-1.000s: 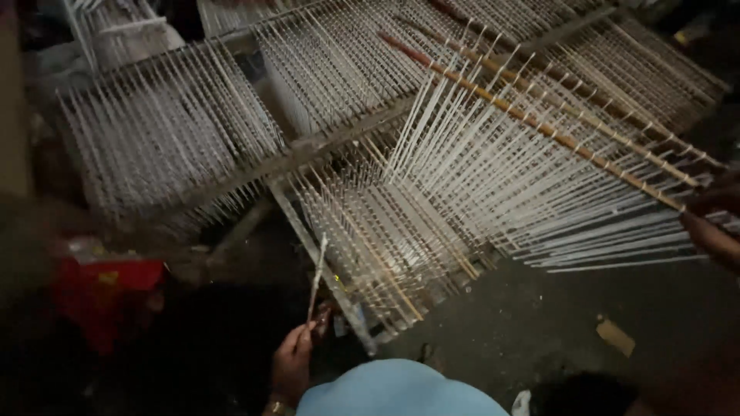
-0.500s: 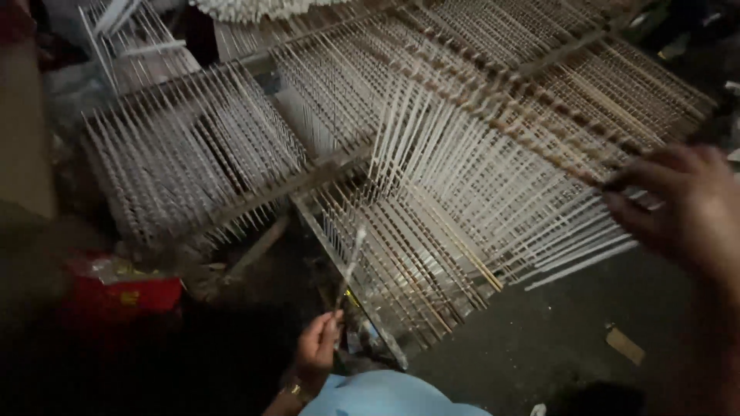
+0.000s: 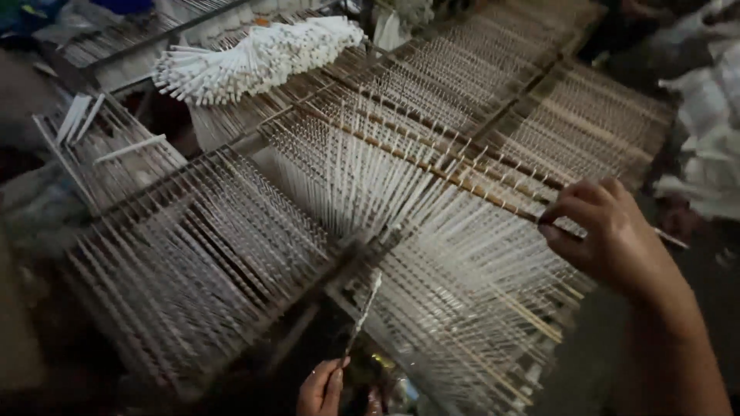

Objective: Hand-dipping multiple wicks attached to wooden frames into a vat of molten wax to build up candle layers.

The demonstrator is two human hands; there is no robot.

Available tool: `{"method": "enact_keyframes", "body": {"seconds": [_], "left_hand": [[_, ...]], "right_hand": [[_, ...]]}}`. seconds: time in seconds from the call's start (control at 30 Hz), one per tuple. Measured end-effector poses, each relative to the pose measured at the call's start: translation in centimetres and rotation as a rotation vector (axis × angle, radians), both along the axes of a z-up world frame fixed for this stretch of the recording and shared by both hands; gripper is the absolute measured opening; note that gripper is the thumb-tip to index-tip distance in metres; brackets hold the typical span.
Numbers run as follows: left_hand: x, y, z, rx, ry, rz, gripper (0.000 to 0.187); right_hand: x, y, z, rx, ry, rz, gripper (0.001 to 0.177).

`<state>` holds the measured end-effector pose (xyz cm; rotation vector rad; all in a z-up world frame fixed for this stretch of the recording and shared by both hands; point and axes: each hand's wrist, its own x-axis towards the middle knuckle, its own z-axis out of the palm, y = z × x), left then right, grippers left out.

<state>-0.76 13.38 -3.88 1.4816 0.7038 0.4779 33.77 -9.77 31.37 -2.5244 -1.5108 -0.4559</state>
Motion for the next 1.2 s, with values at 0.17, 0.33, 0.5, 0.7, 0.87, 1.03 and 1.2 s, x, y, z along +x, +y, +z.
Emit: {"method": "enact_keyframes", "body": {"seconds": [0.17,0.33,0.5,0.7,0.87,1.03,1.2], "left_hand": [[-1.2,6.8,-4.9,0.322,0.196,0.066,0.026],[-1.9,10.2,-5.3,0.293,-0.071,-0.088,0.025],[-2.2,11.4,0.2,0.147,0.123,-0.183,0.032],[-2.2,13.1,-0.7,0.43,-0.234,-0.496,0.025],[-2.2,12.9,-2.2,0.521,-0.308,-0.554,0.024],[-3.0,12.9,0.2,0.444,-0.236,-0.564,0.03],[-3.7,13.2,0.7,0.498,-0.26,-0.552,0.03]], "right_hand": [[-1.5,6.5,-0.4,0.063,0.015,-0.045,0.01],[-3.9,11.4,1.0,0.028,0.094,-0.137,0.011],[-5.7,13.4,1.2,-0.017,0.104,-0.186,0.014],[-6.4,13.3,1.3,-0.077,0.09,-0.255,0.019],[-6.3,12.7,1.2,-0.085,0.053,-0.235,0.02],[-6.1,13.0,0.6,-0.063,0.032,-0.177,0.016],[-5.0,15.1,-0.5,-0.038,0.001,-0.038,0.014]]}}
